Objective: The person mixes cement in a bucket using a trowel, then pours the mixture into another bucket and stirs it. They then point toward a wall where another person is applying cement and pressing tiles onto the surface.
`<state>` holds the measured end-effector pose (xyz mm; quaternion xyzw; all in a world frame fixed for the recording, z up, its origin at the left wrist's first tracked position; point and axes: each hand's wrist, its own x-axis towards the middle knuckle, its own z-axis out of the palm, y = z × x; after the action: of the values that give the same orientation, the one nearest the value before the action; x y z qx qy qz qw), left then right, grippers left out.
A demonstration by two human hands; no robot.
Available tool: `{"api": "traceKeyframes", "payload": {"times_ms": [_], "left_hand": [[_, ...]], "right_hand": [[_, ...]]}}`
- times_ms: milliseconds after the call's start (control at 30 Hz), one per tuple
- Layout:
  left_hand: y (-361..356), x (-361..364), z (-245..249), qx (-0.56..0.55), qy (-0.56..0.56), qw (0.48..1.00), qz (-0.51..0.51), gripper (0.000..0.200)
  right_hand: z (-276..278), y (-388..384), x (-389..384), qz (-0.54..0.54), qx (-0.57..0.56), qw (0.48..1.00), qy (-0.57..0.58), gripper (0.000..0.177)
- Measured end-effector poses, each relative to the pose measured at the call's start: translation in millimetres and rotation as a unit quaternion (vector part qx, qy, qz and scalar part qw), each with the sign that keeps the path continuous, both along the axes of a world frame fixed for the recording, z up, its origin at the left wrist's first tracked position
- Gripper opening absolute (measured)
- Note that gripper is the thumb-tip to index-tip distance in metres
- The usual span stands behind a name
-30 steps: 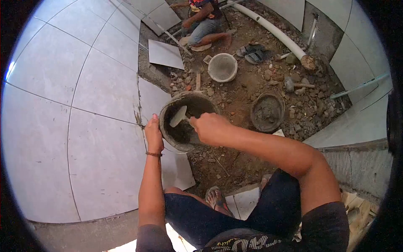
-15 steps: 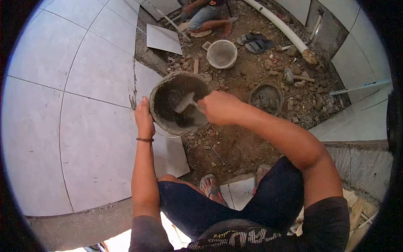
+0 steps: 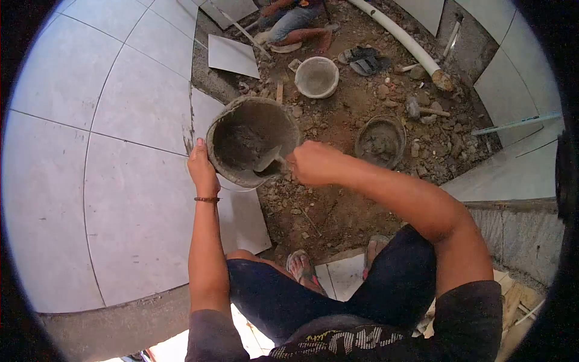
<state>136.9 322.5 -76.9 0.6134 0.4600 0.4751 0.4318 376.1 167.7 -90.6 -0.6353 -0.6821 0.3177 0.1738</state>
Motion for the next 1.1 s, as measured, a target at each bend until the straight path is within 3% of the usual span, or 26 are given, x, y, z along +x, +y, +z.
{"api": "traceKeyframes", "payload": {"times_ms": [100, 233, 300, 400, 533, 700, 833, 1000, 1100], "left_hand": [[-4.8, 7.5, 5.3, 0.0, -0.02, 1.0, 0.0, 0.039], [1.0, -0.1, -2.9, 0.022, 0.089, 0.996, -0.005, 0.04], [-7.7, 6.1, 1.8, 0.051, 0.137, 0.989, -0.01, 0.041], [-10.1, 13.7, 3.6, 0.011, 0.026, 1.0, 0.015, 0.041], [1.7, 0.8, -3.8, 0.046, 0.027, 0.998, 0.039, 0.041], [5.0, 2.2, -6.1, 0.062, 0.033, 0.996, 0.048, 0.042], [-1.3, 8.4, -1.5, 0.079, 0.101, 0.991, 0.032, 0.043], [-7.5, 15.2, -0.7, 0.138, 0.207, 0.968, 0.041, 0.042], [-9.8, 15.4, 2.0, 0.131, 0.157, 0.977, 0.052, 0.044]], "right_hand": [[4.4, 6.9, 2.3, -0.018, 0.037, 0.999, 0.031, 0.023], [14.4, 19.6, -3.9, -0.058, 0.108, 0.992, 0.032, 0.024], [8.4, 21.1, -8.7, -0.075, 0.086, 0.993, 0.029, 0.025], [-4.3, 14.3, -15.1, -0.065, 0.043, 0.997, 0.022, 0.026], [-12.1, 12.4, -9.6, 0.012, -0.057, 0.998, 0.006, 0.026], [0.5, 11.9, -3.8, -0.024, 0.029, 0.999, 0.02, 0.026], [10.3, 19.7, -8.1, -0.075, 0.062, 0.995, 0.036, 0.026], [2.9, 17.0, -11.6, -0.12, 0.036, 0.991, 0.041, 0.022], [-5.5, 12.8, -6.3, -0.089, 0.004, 0.996, 0.03, 0.024]]}}
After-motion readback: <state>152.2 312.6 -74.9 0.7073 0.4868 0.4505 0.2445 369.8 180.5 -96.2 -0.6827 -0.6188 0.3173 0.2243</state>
